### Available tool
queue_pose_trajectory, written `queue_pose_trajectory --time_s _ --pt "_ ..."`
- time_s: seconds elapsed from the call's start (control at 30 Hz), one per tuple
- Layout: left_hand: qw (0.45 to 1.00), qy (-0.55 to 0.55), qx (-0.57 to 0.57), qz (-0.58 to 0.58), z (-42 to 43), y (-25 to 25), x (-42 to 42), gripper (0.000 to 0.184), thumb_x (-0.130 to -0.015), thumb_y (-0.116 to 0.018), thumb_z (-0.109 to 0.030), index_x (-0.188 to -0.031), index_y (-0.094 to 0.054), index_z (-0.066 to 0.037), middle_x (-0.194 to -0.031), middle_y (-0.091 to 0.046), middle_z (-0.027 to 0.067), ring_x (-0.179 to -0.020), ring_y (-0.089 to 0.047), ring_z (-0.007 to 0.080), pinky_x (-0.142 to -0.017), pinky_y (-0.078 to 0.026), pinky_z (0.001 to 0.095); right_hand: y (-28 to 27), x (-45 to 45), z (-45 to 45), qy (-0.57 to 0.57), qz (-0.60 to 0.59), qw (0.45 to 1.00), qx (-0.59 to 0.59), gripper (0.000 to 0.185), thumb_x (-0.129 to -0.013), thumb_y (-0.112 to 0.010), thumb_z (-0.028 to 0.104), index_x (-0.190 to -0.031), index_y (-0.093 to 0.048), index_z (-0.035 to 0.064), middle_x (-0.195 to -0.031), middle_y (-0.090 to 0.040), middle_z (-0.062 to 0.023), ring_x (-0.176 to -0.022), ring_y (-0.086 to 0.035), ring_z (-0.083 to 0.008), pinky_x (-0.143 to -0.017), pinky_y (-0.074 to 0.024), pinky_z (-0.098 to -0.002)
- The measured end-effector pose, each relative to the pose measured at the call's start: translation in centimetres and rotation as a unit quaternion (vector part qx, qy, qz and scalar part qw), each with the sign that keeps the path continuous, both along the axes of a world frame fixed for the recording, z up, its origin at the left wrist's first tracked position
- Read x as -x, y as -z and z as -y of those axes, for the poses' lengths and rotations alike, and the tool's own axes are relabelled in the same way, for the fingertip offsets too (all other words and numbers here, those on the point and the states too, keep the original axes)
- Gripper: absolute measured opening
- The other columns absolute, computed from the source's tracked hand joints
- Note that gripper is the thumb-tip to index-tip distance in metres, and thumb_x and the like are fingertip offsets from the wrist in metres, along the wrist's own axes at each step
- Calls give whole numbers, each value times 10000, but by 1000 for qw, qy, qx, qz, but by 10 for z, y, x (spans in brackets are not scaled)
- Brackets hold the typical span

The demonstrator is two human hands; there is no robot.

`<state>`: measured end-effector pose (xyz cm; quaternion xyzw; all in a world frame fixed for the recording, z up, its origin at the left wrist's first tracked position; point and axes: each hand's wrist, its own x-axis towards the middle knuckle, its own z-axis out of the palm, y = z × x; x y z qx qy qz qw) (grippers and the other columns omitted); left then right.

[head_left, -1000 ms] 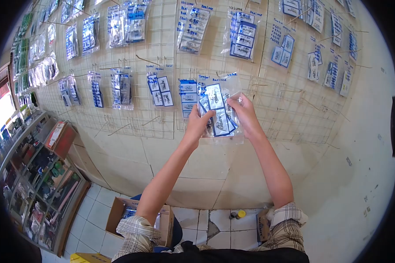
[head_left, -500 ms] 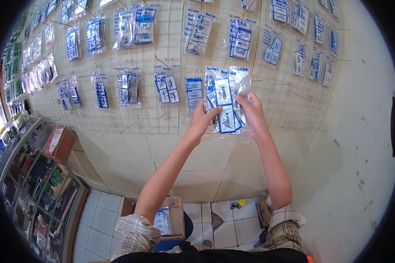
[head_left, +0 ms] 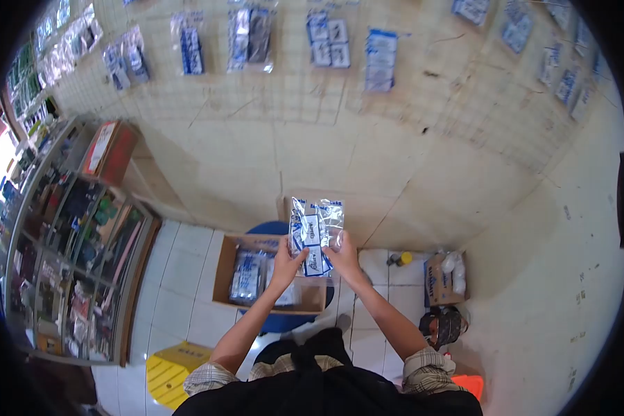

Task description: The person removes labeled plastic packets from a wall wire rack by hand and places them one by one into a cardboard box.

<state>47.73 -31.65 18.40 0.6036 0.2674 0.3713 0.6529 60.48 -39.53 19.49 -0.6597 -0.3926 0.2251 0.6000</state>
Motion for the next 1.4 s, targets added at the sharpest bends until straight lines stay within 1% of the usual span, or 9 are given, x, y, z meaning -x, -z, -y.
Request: queue_pose_trajectory --time_s 0.17,0.23,0.37,0.57,0.77,0.9,0.97,1.2,1.4 --pt "977 -77 -13 -199 -4 76 43 398 -712 -612 -84 -1009 -369 20 -913 -524 108 -775 -511 138 -685 -414 256 86 39 -19 0 -18 991 130 418 -680 -589 43 -1043 -385 9 -958 -536 -146 -841 -559 -222 -722 -438 -310" --pt "966 -81 6 -245 -4 98 55 502 -687 -626 -119 -1066 -327 19 -818 -563 167 -702 -575 242 -670 -444 302 96 52 -22 30 -9 969 245 408 -683 -583 82 -1038 -392 16 -904 -548 -158 -841 -562 -261 -738 -429 -337" --pt "957 -55 -5 -285 -11 183 66 665 -640 -642 -111 -1160 -249 21 -981 -497 247 -916 -503 366 -805 -387 396 139 70 -27 40 -51 957 283 444 -679 -581 112 -1052 -364 6 -896 -539 -189 -836 -557 -275 -739 -417 -357" --pt "792 109 -38 -599 -20 227 58 1020 -596 -690 -270 -1265 12 44 -1189 -301 261 -1122 -289 373 -937 -218 441 250 75 -45 40 -79 939 331 481 -635 -547 115 -1048 -349 -30 -954 -487 -261 -914 -485 -396 -810 -369 -422" --pt "808 110 -23 -579 -23 225 51 891 -650 -645 -256 -1244 -89 108 -1232 -256 264 -1117 -292 369 -925 -249 451 236 71 -50 42 -26 929 367 478 -618 -564 115 -1034 -417 -69 -1026 -461 -270 -983 -428 -391 -869 -325 -401" --pt "788 127 -52 -600 -25 201 53 827 -677 -621 -276 -1240 -142 95 -1228 -264 287 -1129 -288 399 -928 -280 420 215 68 -45 10 -15 935 354 569 -650 -592 171 -1131 -381 -46 -1085 -444 -257 -1056 -399 -363 -891 -318 -395" --pt "813 78 -93 -570 -22 185 58 730 -690 -599 -257 -1190 -234 130 -1219 -305 254 -1110 -318 369 -907 -298 413 240 65 -38 -6 127 913 387 561 -655 -609 195 -1130 -406 -24 -1077 -453 -245 -1033 -410 -372 -896 -317 -390" --pt "928 54 -215 -301 -62 17 31 553 -728 -570 -212 -1159 -347 52 -1091 -470 202 -997 -464 321 -856 -360 391 35 4 -18 -192 -62 972 122 362 -786 -529 157 -1109 -450 16 -1044 -521 -76 -940 -491 -139 -831 -373 -261" --pt "960 110 -253 -49 -81 -140 -46 392 -802 -512 -114 -1165 -394 -28 -1097 -487 100 -1057 -440 177 -905 -336 304 -134 -118 -29 -74 79 993 -52 263 -801 -486 88 -1053 -480 12 -1003 -540 -82 -925 -512 -150 -813 -394 -262"
